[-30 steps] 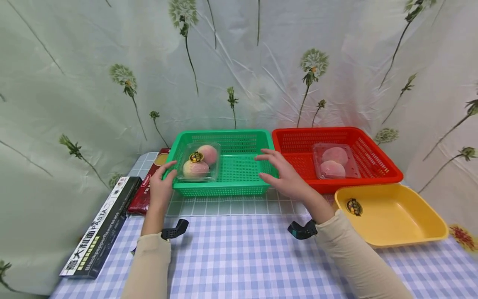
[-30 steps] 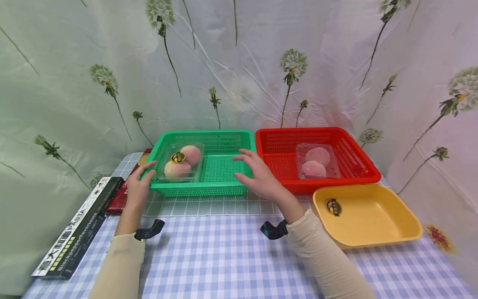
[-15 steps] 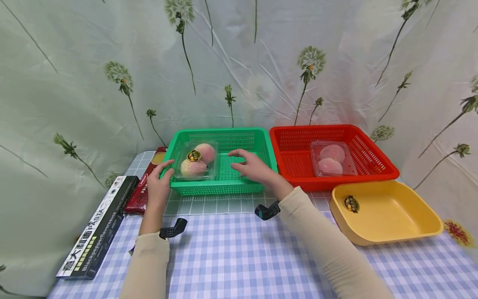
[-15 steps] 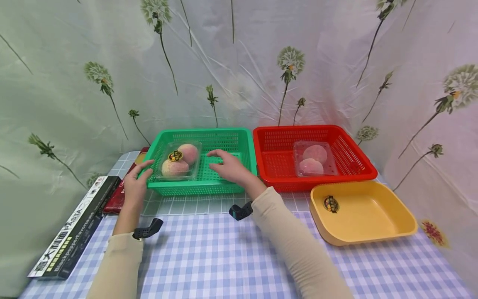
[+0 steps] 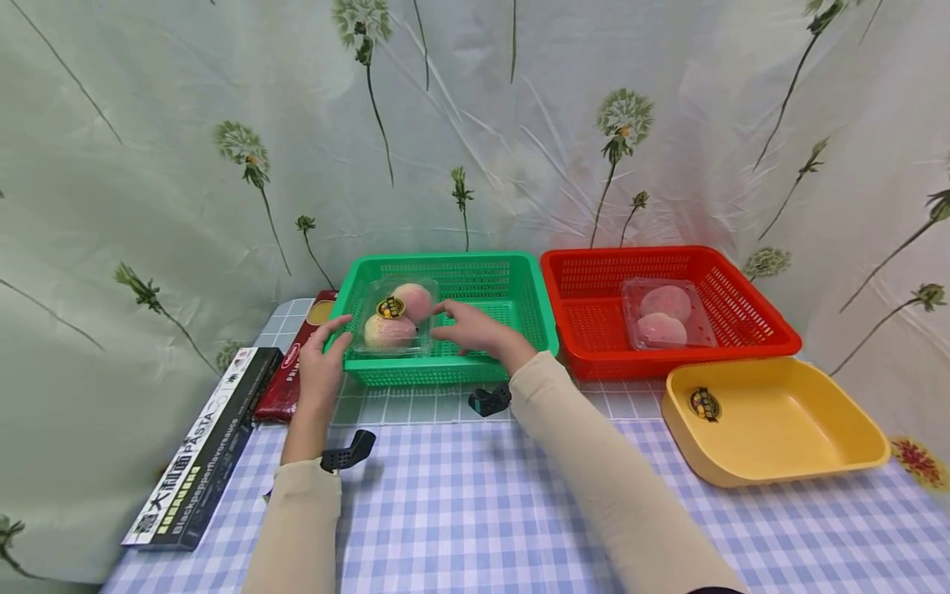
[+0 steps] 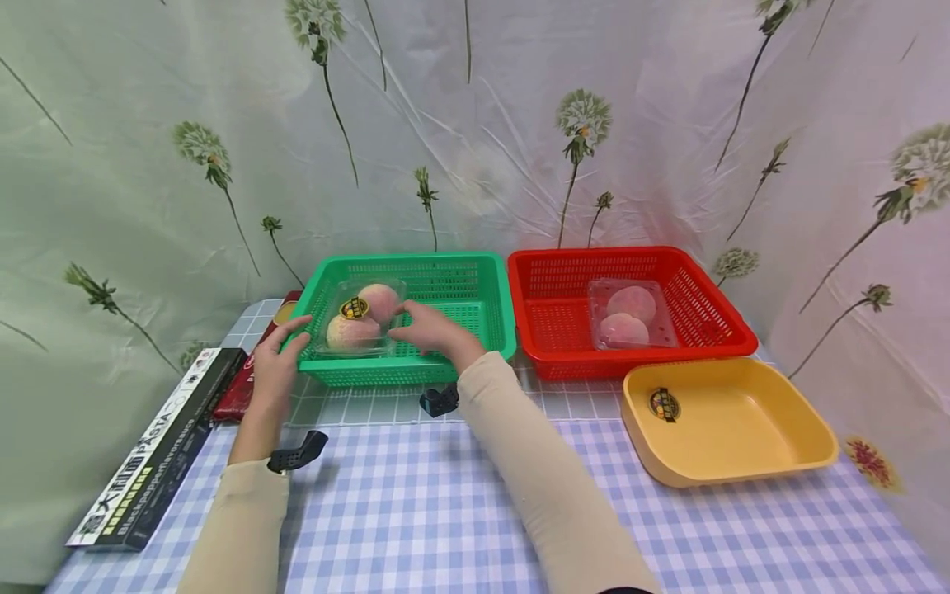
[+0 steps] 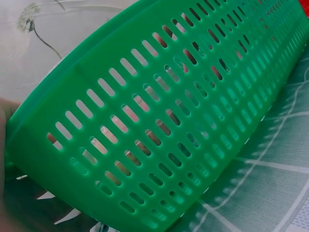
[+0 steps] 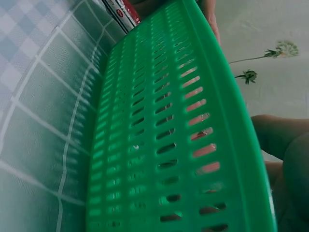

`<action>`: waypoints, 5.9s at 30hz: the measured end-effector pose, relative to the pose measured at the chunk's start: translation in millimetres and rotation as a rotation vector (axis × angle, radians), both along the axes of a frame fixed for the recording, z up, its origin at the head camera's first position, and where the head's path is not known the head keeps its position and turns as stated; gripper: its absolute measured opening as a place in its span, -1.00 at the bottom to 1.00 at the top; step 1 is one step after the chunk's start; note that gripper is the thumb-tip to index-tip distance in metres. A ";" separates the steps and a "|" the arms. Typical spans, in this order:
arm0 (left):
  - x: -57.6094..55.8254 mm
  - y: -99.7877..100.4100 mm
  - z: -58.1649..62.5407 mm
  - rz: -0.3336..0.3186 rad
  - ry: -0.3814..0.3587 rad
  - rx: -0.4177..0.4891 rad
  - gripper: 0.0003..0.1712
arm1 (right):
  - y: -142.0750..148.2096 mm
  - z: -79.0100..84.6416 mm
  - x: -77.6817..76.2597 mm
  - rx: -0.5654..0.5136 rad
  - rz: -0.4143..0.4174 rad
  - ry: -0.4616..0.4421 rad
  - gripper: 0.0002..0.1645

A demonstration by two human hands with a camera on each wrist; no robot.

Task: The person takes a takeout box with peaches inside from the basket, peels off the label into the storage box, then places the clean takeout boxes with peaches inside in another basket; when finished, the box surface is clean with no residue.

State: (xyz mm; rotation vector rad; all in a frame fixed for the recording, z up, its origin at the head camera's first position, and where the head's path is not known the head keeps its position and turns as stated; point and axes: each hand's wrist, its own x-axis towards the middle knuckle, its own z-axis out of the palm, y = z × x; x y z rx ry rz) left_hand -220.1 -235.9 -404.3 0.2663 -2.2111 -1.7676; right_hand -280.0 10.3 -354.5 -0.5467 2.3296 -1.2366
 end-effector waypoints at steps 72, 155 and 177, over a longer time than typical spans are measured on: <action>1.1 -0.9 0.4 -0.040 -0.041 0.059 -0.52 | 4.0 -3.6 -5.0 -0.399 -0.423 -0.295 -0.36; 47.9 91.5 61.0 -1.120 0.044 -0.351 -0.41 | 172.1 -56.2 80.3 -0.527 -0.035 -0.101 -0.70; 34.6 96.2 31.3 -1.186 -0.064 -0.545 -0.17 | 188.0 -24.7 89.6 -0.057 0.070 0.189 -0.56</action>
